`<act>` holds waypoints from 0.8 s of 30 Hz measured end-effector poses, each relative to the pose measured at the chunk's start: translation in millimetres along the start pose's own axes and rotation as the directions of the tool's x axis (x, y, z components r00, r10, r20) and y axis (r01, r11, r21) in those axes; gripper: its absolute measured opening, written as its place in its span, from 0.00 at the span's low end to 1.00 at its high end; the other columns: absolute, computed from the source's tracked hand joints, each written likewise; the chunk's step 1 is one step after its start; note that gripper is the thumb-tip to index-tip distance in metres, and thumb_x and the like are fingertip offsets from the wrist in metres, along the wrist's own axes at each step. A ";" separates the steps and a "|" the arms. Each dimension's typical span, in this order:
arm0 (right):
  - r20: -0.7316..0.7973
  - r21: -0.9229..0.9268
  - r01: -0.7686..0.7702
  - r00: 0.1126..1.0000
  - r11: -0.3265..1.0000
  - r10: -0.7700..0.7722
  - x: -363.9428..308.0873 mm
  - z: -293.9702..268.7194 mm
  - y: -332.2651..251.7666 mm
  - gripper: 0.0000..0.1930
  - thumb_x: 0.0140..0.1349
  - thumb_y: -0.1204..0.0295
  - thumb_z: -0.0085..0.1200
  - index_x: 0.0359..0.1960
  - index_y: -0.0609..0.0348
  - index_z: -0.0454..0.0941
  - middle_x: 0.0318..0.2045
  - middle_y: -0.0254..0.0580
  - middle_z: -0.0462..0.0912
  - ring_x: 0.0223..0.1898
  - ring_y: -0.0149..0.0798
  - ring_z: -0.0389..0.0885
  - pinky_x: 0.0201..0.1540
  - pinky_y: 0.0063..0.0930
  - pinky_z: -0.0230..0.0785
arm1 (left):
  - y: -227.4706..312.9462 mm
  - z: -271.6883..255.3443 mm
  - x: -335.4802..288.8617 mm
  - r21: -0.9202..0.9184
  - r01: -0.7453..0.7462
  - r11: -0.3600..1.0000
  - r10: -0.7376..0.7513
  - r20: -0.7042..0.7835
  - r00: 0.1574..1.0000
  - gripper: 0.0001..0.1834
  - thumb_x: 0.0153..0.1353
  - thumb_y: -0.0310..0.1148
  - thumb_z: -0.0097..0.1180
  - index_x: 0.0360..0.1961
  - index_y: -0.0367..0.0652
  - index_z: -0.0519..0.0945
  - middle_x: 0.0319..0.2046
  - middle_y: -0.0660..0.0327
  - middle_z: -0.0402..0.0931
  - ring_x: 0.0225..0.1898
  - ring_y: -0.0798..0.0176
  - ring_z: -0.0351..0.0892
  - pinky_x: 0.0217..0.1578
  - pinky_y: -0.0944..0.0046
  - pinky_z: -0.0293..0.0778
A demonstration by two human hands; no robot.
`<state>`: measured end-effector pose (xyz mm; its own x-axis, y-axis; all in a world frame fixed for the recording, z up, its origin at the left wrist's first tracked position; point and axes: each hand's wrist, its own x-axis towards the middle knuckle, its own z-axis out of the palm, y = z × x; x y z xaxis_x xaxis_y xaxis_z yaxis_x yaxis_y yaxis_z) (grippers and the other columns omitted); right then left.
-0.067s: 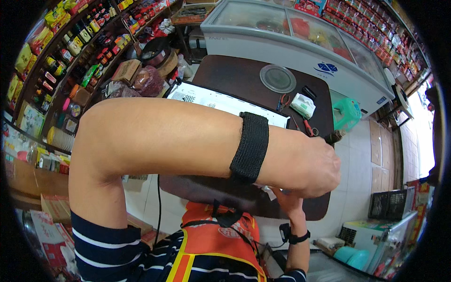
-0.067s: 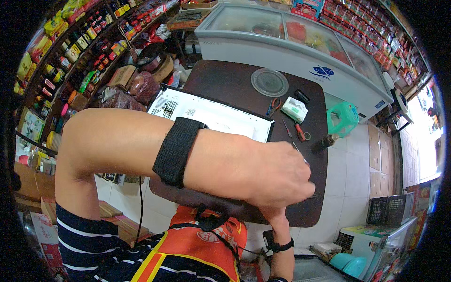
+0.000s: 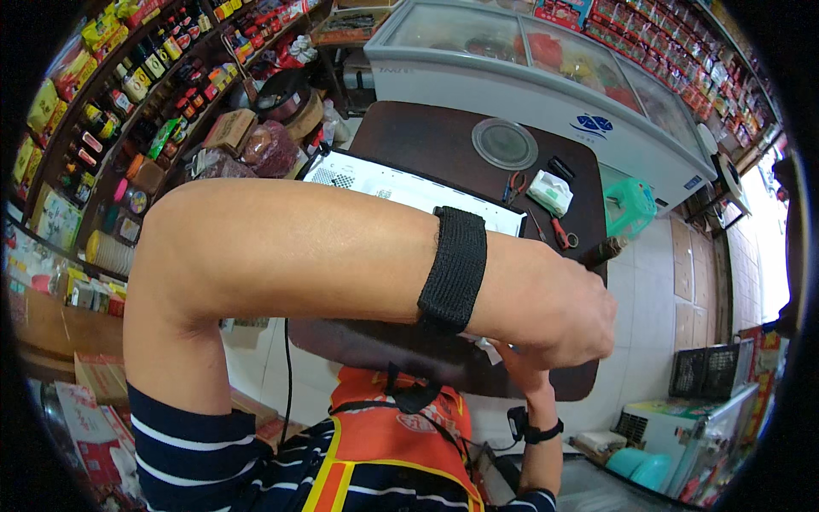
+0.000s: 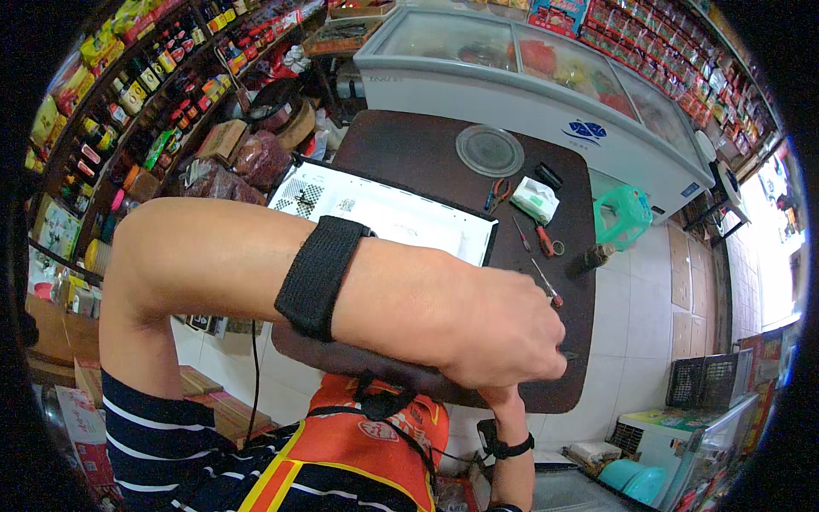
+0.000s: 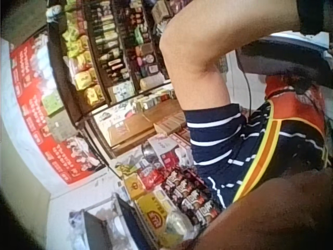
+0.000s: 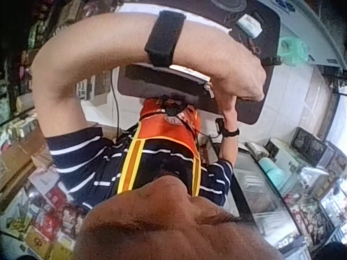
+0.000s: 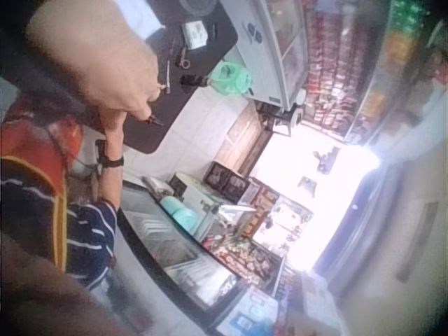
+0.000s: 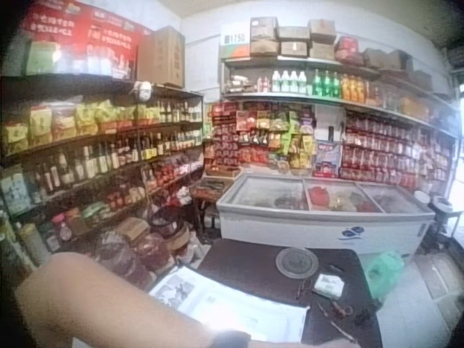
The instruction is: The person disassembles a microwave oven on a table, removing the front panel and then the back cover using a screwdriver. They handle the power cord and reposition the unit to access different sides.
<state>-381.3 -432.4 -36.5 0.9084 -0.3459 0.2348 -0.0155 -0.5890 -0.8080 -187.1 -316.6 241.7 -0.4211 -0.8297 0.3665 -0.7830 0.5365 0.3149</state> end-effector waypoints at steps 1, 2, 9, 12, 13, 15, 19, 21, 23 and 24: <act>-0.031 0.023 0.012 0.999 1.000 -0.012 0.1 1.4 -0.5 0.36 0.66 0.68 0.76 0.73 0.59 0.73 0.68 0.48 0.81 0.69 0.46 0.77 0.69 0.42 0.69 | 2.0 1.7 0.0 -0.021 0.008 1.000 -0.009 -0.009 1.000 0.18 0.48 0.36 0.77 0.30 0.32 0.85 0.31 0.48 0.85 0.38 0.39 0.87 0.36 0.47 0.84; -0.061 0.045 0.026 0.998 0.999 -0.023 0.1 4.2 -0.9 0.35 0.65 0.68 0.76 0.72 0.59 0.75 0.67 0.48 0.82 0.67 0.46 0.79 0.68 0.42 0.71 | 3.2 2.2 -0.1 -0.041 0.017 0.999 -0.018 -0.019 1.000 0.17 0.48 0.36 0.76 0.29 0.32 0.85 0.30 0.49 0.84 0.37 0.40 0.87 0.36 0.47 0.84; 0.204 -0.103 0.136 0.972 0.985 -0.113 -2.0 -25.0 24.2 0.40 0.67 0.68 0.75 0.78 0.57 0.68 0.73 0.46 0.76 0.72 0.42 0.74 0.72 0.41 0.68 | 1.9 -4.6 -0.2 0.048 0.031 0.998 -0.031 0.008 0.999 0.15 0.47 0.35 0.76 0.23 0.34 0.84 0.25 0.51 0.83 0.38 0.42 0.88 0.38 0.45 0.84; 0.148 -0.046 0.145 0.979 0.988 -0.137 -8.3 -11.9 40.5 0.40 0.68 0.68 0.74 0.79 0.56 0.67 0.74 0.45 0.75 0.73 0.42 0.74 0.73 0.42 0.67 | 5.1 1.3 0.7 -0.117 0.049 0.992 -0.050 -0.006 0.999 0.16 0.48 0.36 0.77 0.22 0.34 0.83 0.24 0.52 0.82 0.37 0.41 0.88 0.37 0.45 0.84; 0.123 -0.033 0.138 0.983 0.990 -0.133 -10.5 -7.2 45.8 0.40 0.68 0.67 0.74 0.79 0.56 0.67 0.74 0.45 0.76 0.73 0.43 0.74 0.73 0.42 0.67 | 6.5 5.4 5.3 -0.156 -0.015 0.988 0.001 -0.091 0.996 0.18 0.48 0.37 0.77 0.21 0.34 0.82 0.24 0.51 0.82 0.36 0.40 0.87 0.37 0.45 0.84; 0.063 -0.015 0.093 0.994 0.996 -0.092 -13.6 4.4 51.9 0.40 0.68 0.66 0.74 0.78 0.56 0.67 0.73 0.45 0.76 0.72 0.44 0.74 0.74 0.43 0.66 | 7.8 8.5 3.3 -0.175 -0.015 0.984 -0.013 -0.158 0.987 0.20 0.48 0.39 0.79 0.20 0.34 0.81 0.23 0.51 0.82 0.35 0.39 0.87 0.36 0.46 0.84; 0.057 -0.086 0.147 0.988 0.985 -0.142 -13.4 -3.1 42.4 0.38 0.69 0.63 0.73 0.77 0.56 0.69 0.73 0.46 0.77 0.72 0.46 0.74 0.76 0.45 0.63 | 3.9 9.4 7.6 -0.025 0.151 0.988 -0.149 0.071 0.986 0.22 0.46 0.42 0.81 0.20 0.34 0.81 0.24 0.49 0.83 0.33 0.39 0.87 0.34 0.48 0.83; 0.099 -0.154 0.148 0.986 0.977 -0.134 -14.8 -13.2 26.4 0.36 0.68 0.63 0.73 0.75 0.57 0.72 0.72 0.49 0.78 0.72 0.48 0.75 0.74 0.46 0.64 | 1.6 12.2 22.7 0.106 0.205 0.973 -0.220 0.155 0.963 0.20 0.50 0.41 0.77 0.25 0.35 0.82 0.24 0.49 0.84 0.32 0.39 0.88 0.33 0.48 0.83; 0.132 -0.249 0.158 0.983 0.955 -0.128 -10.1 -16.4 14.7 0.34 0.67 0.63 0.74 0.73 0.57 0.75 0.71 0.50 0.79 0.72 0.51 0.76 0.73 0.47 0.66 | 3.0 14.9 30.1 0.186 0.262 0.947 -0.291 0.147 0.945 0.16 0.59 0.39 0.70 0.30 0.35 0.83 0.25 0.48 0.85 0.32 0.38 0.88 0.33 0.48 0.84; 0.144 -0.313 0.164 0.982 0.936 -0.124 -7.0 -18.0 12.2 0.34 0.66 0.64 0.74 0.72 0.57 0.76 0.70 0.51 0.80 0.71 0.52 0.76 0.71 0.47 0.67 | 2.3 14.5 31.0 0.199 0.273 0.941 -0.305 0.156 0.939 0.15 0.62 0.39 0.68 0.32 0.35 0.83 0.26 0.48 0.86 0.33 0.38 0.89 0.34 0.47 0.84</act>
<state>-395.4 -450.3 -38.3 0.9539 -0.1617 0.2528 0.0037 -0.8360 -0.5486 -208.6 -343.3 241.1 -0.2280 -0.9672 0.1118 -0.9431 0.2479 0.2217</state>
